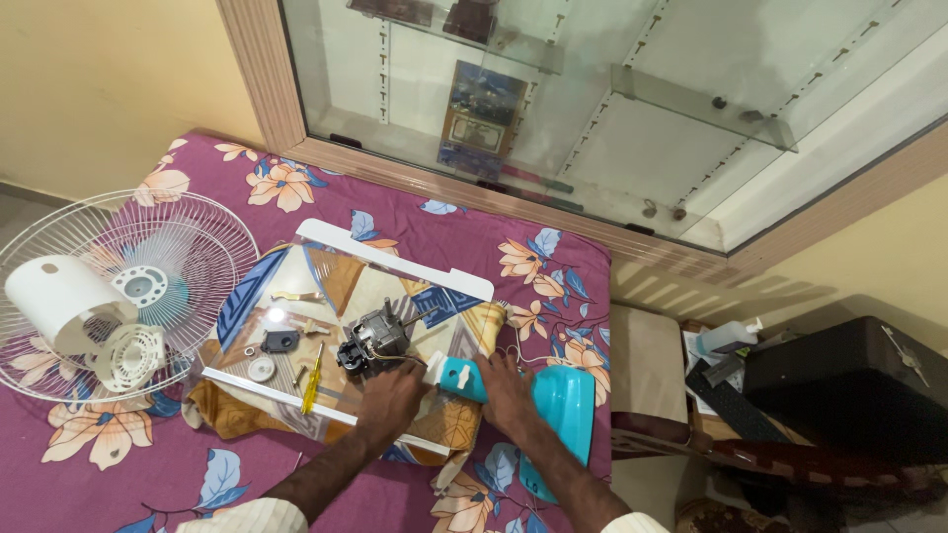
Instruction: The person works at a table with a disassembled table fan, handling the teal fan base, motor housing, and small parts. They use a screwdriver to unscrew and manipulate components, fitting parts onto the fan base and repositioning the motor assembly as they work through the fan's parts.
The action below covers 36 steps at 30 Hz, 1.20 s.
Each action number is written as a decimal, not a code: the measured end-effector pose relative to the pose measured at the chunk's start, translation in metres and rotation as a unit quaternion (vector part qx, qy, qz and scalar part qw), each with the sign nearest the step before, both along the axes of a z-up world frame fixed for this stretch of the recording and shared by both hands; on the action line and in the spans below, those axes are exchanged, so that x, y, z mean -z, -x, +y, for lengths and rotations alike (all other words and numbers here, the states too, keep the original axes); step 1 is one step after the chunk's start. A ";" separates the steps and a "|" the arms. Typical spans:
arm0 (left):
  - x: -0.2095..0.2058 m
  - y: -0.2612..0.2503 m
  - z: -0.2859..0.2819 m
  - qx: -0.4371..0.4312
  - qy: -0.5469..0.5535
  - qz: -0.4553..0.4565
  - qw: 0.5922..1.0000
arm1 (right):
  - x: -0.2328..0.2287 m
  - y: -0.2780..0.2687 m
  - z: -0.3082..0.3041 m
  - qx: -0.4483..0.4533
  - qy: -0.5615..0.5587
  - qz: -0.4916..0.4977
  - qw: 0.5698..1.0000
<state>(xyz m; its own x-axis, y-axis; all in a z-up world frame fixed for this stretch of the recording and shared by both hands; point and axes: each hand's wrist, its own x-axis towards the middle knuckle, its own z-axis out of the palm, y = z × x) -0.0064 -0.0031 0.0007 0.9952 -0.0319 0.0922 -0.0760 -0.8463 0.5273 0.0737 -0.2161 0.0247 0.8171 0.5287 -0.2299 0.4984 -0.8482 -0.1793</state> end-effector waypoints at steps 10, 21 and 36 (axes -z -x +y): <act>-0.021 -0.002 -0.014 -0.005 0.050 -0.063 0.997 | -0.026 0.015 -0.005 0.071 -0.278 -0.030 0.958; -0.015 -0.002 -0.014 -0.014 0.091 -0.082 0.992 | -0.020 0.015 -0.002 0.000 -0.416 -0.020 0.909; -0.014 0.000 -0.011 0.009 0.072 -0.059 0.996 | -0.026 0.011 0.001 0.053 -0.389 0.045 0.919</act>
